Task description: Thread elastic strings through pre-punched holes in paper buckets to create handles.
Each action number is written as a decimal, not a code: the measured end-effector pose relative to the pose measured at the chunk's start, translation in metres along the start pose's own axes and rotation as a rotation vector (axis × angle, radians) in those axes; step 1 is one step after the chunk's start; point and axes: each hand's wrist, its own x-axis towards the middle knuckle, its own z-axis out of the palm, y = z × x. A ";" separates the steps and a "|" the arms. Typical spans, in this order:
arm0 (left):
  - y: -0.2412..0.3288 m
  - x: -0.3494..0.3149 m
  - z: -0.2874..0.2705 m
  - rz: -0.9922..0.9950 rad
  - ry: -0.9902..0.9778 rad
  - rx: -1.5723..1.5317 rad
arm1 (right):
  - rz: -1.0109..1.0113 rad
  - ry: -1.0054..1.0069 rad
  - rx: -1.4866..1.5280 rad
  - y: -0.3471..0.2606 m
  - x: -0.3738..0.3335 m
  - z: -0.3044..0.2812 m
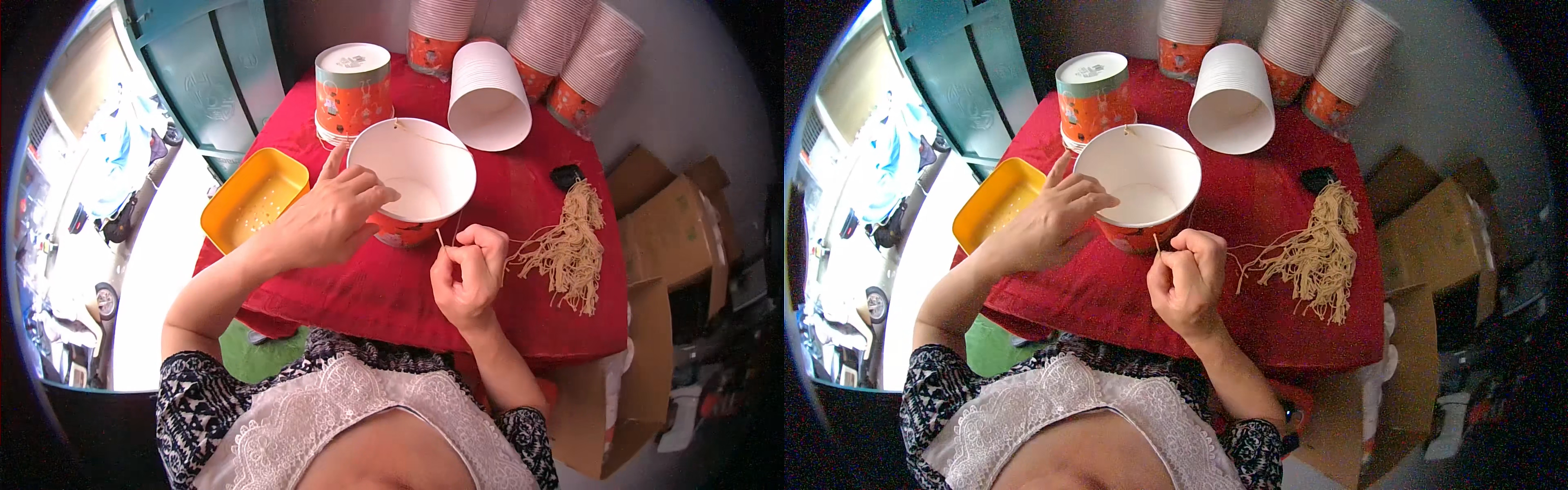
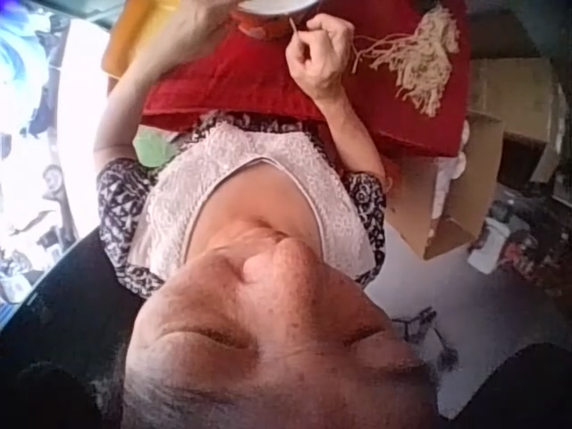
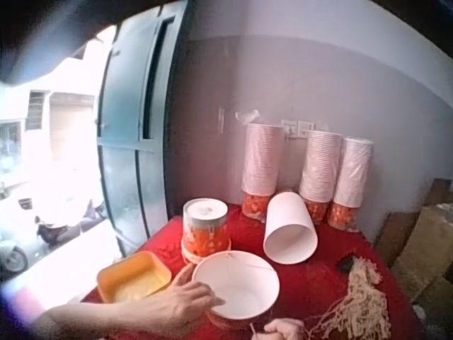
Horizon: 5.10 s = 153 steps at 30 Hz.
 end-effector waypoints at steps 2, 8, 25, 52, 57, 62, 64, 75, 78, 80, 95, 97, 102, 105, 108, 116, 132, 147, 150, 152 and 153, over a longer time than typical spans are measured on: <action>0.001 -0.002 -0.003 -0.007 -0.031 -0.006 | -0.002 -0.011 -0.007 0.000 0.001 0.001; 0.001 -0.004 -0.008 -0.008 -0.015 -0.031 | -0.003 -0.032 -0.042 -0.001 0.005 0.006; -0.007 0.000 -0.007 0.018 0.017 -0.096 | -0.016 -0.049 -0.075 0.001 0.011 0.013; -0.006 0.055 0.018 -0.053 -0.333 -0.363 | 0.048 -0.483 -0.097 0.009 0.056 -0.039; 0.004 0.047 0.020 0.032 -0.273 -0.314 | -0.166 -0.688 -0.146 0.028 0.079 -0.046; -0.004 0.046 0.030 0.083 -0.198 -0.036 | -0.591 -0.557 -0.302 0.049 0.073 -0.026; -0.006 0.046 0.036 0.076 -0.140 0.123 | -0.638 -0.478 -0.361 0.055 0.069 -0.013; -0.006 0.030 0.101 -0.085 -0.101 0.478 | -0.624 -0.380 -0.412 0.096 0.024 0.035; -0.004 0.027 0.111 -0.077 -0.131 0.483 | -0.509 -0.539 -0.418 0.092 0.015 0.033; -0.006 0.024 0.122 -0.067 -0.144 0.479 | -0.347 -0.738 -0.462 0.084 0.010 0.030; -0.015 0.036 0.145 -0.311 -0.001 -0.114 | -0.002 -0.736 -0.233 0.086 0.003 0.030; -0.020 0.036 0.152 -0.311 0.084 -0.283 | 0.036 -0.723 -0.214 0.084 -0.002 0.032; -0.021 0.036 0.146 -0.407 0.066 -0.490 | 0.102 -0.713 -0.139 0.083 -0.003 0.026; -0.025 0.034 0.149 -0.456 0.057 -0.534 | 0.146 -0.690 -0.092 0.085 -0.004 0.028; -0.026 0.036 0.145 -0.500 -0.053 -0.516 | 0.182 -0.691 -0.070 0.086 -0.004 0.027; -0.016 0.041 0.125 -0.764 -0.313 -0.736 | 0.356 -0.722 0.211 0.090 0.013 0.002; -0.023 0.024 0.147 -0.430 0.035 -0.611 | -0.439 -0.397 0.391 0.024 0.021 -0.005; -0.020 0.020 0.143 -0.584 0.013 -0.964 | 0.359 -0.464 -0.001 0.069 -0.014 0.032; -0.019 0.020 0.142 -0.560 0.030 -0.967 | 0.401 -0.500 0.020 0.070 -0.016 0.034; -0.018 0.021 0.137 -0.598 -0.001 -0.943 | 0.424 -0.514 0.031 0.071 -0.018 0.036; -0.018 0.022 0.134 -0.638 -0.033 -0.917 | 0.431 -0.531 0.047 0.071 -0.019 0.037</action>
